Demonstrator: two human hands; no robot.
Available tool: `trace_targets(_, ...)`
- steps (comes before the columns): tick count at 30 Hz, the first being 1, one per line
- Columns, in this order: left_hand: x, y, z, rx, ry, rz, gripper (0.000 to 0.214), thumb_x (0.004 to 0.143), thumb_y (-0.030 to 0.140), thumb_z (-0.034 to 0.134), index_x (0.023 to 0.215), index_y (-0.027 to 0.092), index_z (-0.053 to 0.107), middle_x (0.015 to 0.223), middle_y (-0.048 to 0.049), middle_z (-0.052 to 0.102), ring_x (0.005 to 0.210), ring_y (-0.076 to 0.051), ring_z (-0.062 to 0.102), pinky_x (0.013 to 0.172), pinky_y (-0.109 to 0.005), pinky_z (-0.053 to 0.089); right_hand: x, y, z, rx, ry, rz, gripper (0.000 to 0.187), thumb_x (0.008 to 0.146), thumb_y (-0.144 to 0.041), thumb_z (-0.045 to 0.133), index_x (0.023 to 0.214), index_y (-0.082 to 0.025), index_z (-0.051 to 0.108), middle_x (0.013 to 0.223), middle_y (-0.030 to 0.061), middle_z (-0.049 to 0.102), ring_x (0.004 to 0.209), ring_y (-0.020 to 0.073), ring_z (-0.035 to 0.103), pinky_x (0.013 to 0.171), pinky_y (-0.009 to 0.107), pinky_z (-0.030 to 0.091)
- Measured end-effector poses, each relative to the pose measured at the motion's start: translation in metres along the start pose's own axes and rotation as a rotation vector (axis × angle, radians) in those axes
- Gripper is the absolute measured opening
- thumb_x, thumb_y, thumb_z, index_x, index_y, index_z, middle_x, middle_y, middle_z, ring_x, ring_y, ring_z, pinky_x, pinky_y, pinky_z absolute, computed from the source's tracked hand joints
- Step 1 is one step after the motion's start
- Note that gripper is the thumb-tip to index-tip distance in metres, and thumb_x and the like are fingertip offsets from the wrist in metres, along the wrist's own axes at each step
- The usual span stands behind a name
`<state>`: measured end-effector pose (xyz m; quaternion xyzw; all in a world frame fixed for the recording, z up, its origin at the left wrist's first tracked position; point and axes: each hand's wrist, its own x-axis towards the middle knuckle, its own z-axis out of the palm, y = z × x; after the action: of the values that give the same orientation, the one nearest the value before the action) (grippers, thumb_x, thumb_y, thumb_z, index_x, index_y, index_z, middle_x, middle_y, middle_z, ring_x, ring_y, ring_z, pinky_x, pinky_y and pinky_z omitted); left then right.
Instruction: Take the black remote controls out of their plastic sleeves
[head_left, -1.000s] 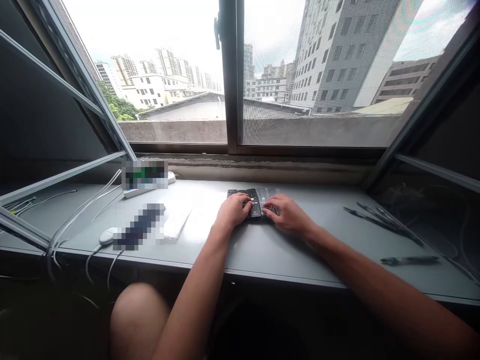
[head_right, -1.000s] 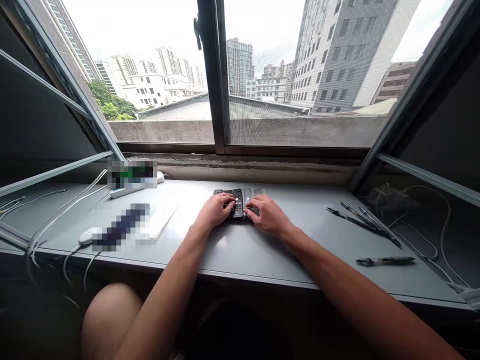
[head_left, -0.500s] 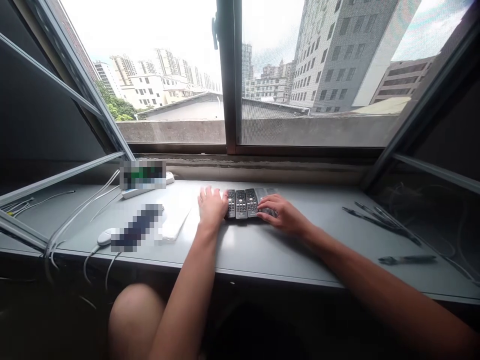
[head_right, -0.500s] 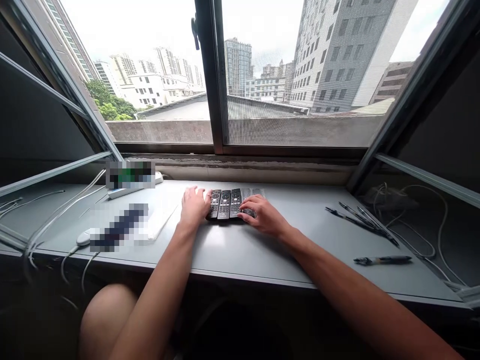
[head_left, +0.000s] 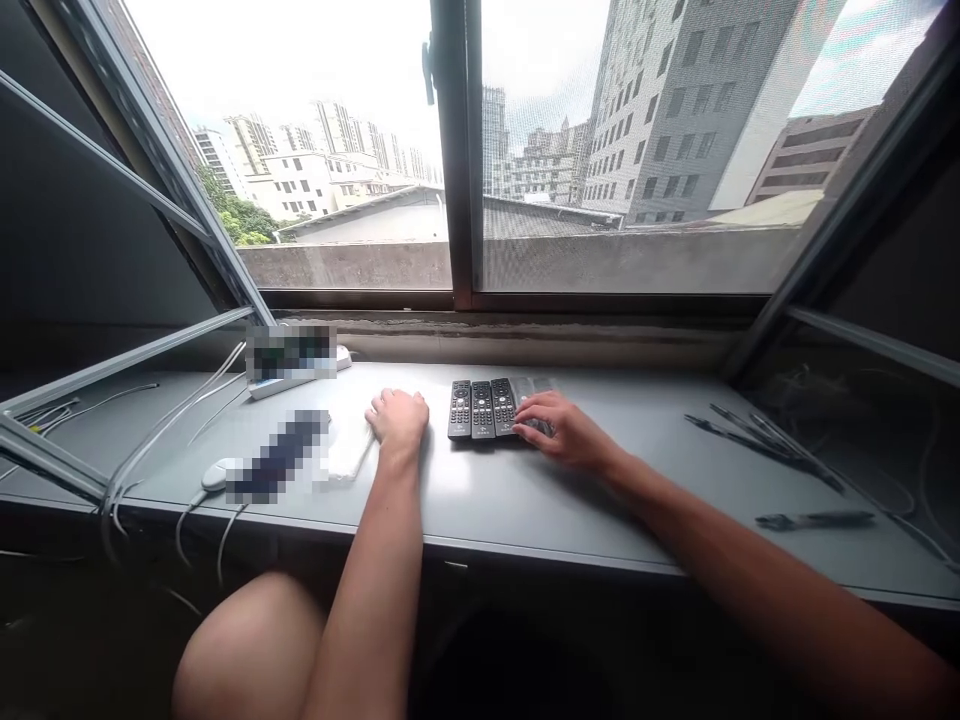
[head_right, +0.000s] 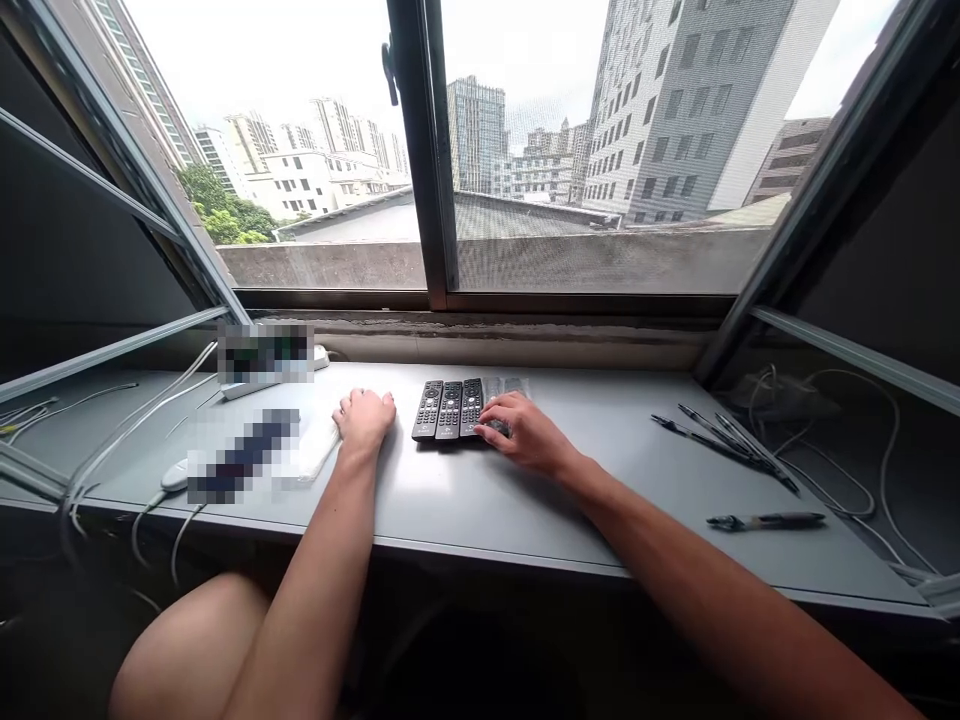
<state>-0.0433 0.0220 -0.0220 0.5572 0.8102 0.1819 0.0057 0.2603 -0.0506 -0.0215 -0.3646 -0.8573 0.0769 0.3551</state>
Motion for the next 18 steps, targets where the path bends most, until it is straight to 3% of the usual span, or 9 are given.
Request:
trace_targets(9, 0.002, 0.003, -0.005, -0.052, 0.111, 0.004, 0.062, 0.104, 0.047, 0.041, 0.144, 0.008, 0.066, 0.157, -0.0274, 0.059, 0.149, -0.043, 0.048, 0.125, -0.061, 0.034, 0.0, 0.0, -0.003, 0.009, 0.021, 0.035, 0.013, 0.106, -0.031, 0.072, 0.105, -0.025, 0.083, 0.115, 0.0097, 0.081, 0.115, 0.0311, 0.072, 0.106, 0.051, 0.058)
trace_targets(14, 0.008, -0.002, 0.002, -0.009, -0.038, -0.099, 0.066, 0.103, 0.059, 0.041, 0.14, 0.013, 0.07, 0.166, -0.0274, 0.05, 0.162, -0.048, 0.031, 0.13, -0.068, 0.019, 0.001, -0.002, -0.004, 0.022, 0.009, 0.057, 0.015, 0.107, -0.033, 0.071, 0.105, -0.024, 0.083, 0.115, 0.01, 0.081, 0.115, 0.0313, 0.072, 0.106, 0.051, 0.058)
trace_targets(18, 0.011, -0.004, 0.006, -0.005, -0.052, -0.119, 0.068, 0.101, 0.06, 0.042, 0.143, 0.013, 0.069, 0.165, -0.0281, 0.051, 0.16, -0.047, 0.034, 0.13, -0.067, 0.02, 0.001, -0.002, -0.004, 0.028, 0.012, 0.073, 0.017, 0.107, -0.034, 0.07, 0.104, -0.025, 0.084, 0.115, 0.0098, 0.08, 0.114, 0.0312, 0.072, 0.105, 0.051, 0.059)
